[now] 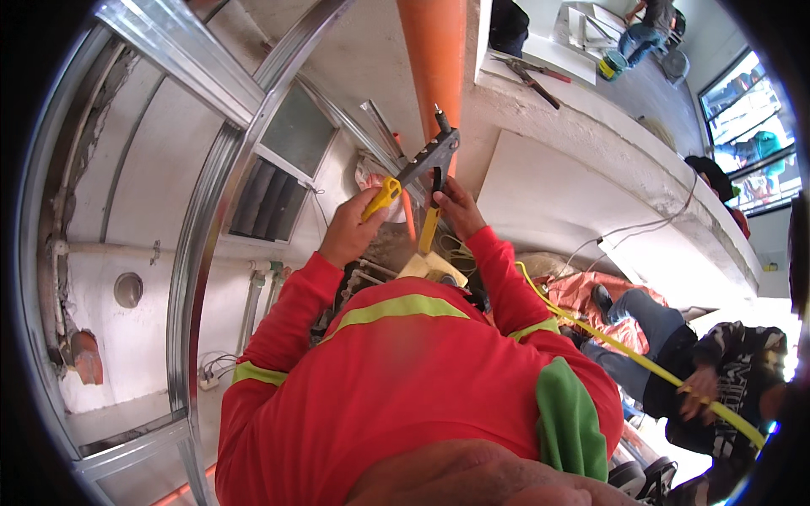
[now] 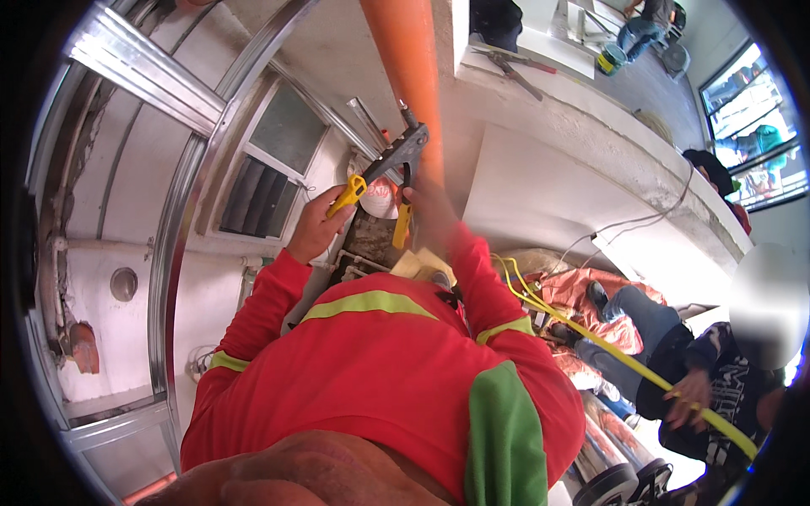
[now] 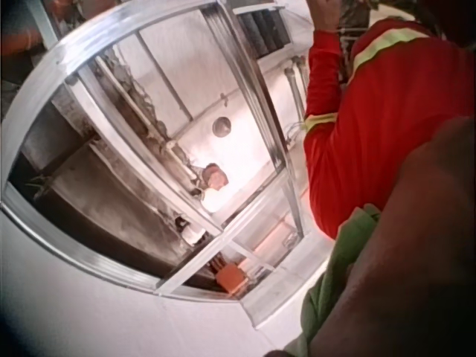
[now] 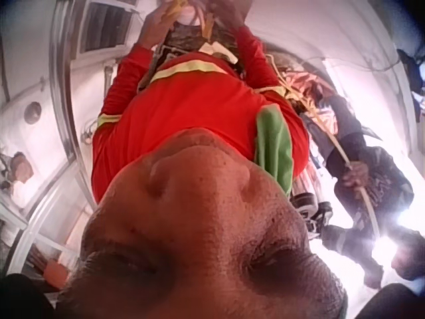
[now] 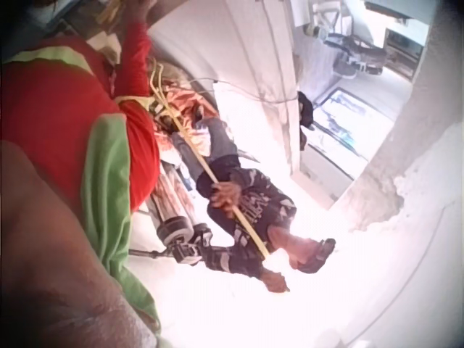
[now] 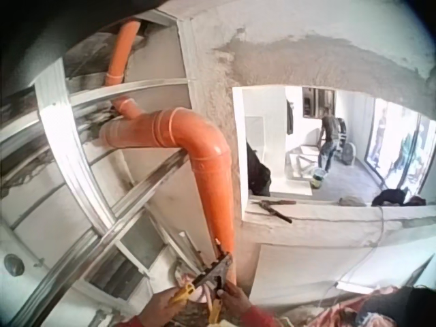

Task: The person assembles a metal frame on the ceiling using a manual pipe bender to shape metal rods and a power drill to secure them. The person also handles electrical tape and a power strip while working on the ceiling structure.

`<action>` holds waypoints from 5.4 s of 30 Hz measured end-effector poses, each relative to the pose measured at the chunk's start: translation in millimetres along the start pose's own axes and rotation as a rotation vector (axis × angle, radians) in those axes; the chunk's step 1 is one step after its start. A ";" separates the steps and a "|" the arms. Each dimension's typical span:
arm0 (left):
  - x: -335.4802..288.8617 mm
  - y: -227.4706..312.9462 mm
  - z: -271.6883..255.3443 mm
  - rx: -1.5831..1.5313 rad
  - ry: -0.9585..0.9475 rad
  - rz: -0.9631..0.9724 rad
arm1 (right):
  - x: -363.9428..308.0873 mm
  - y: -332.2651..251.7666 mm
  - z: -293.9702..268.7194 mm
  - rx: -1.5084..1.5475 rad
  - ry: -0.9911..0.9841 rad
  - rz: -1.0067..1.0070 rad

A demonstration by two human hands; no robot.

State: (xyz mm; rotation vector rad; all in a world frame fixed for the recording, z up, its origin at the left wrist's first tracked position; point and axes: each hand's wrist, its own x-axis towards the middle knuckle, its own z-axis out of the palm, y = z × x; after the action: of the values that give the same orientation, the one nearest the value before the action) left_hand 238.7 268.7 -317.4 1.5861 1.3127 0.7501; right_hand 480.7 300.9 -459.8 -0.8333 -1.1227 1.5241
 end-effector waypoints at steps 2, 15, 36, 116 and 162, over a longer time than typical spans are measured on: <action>-1.5 -2.1 7.8 0.058 0.008 0.163 | 1.7 5.1 18.3 0.069 0.061 -0.069; -33.5 4.7 -20.7 -0.400 -0.275 0.019 | 0.0 -143.3 86.0 0.291 -0.338 -0.236; 57.2 244.9 -146.4 -0.204 0.836 0.850 | 70.7 -403.8 186.1 -0.438 -0.536 -0.765; 36.2 159.4 -47.2 -0.582 0.296 0.738 | 56.9 -424.7 233.7 -0.655 -0.308 -0.484; 12.6 166.6 -42.0 -0.859 0.257 0.724 | -37.5 -403.4 174.2 -0.964 -0.245 -0.404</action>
State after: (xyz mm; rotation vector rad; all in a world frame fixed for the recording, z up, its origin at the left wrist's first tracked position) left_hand 272.8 289.7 -149.9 1.2197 0.3873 1.7263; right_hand 461.0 240.1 -23.4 -0.9552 -2.1211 0.7056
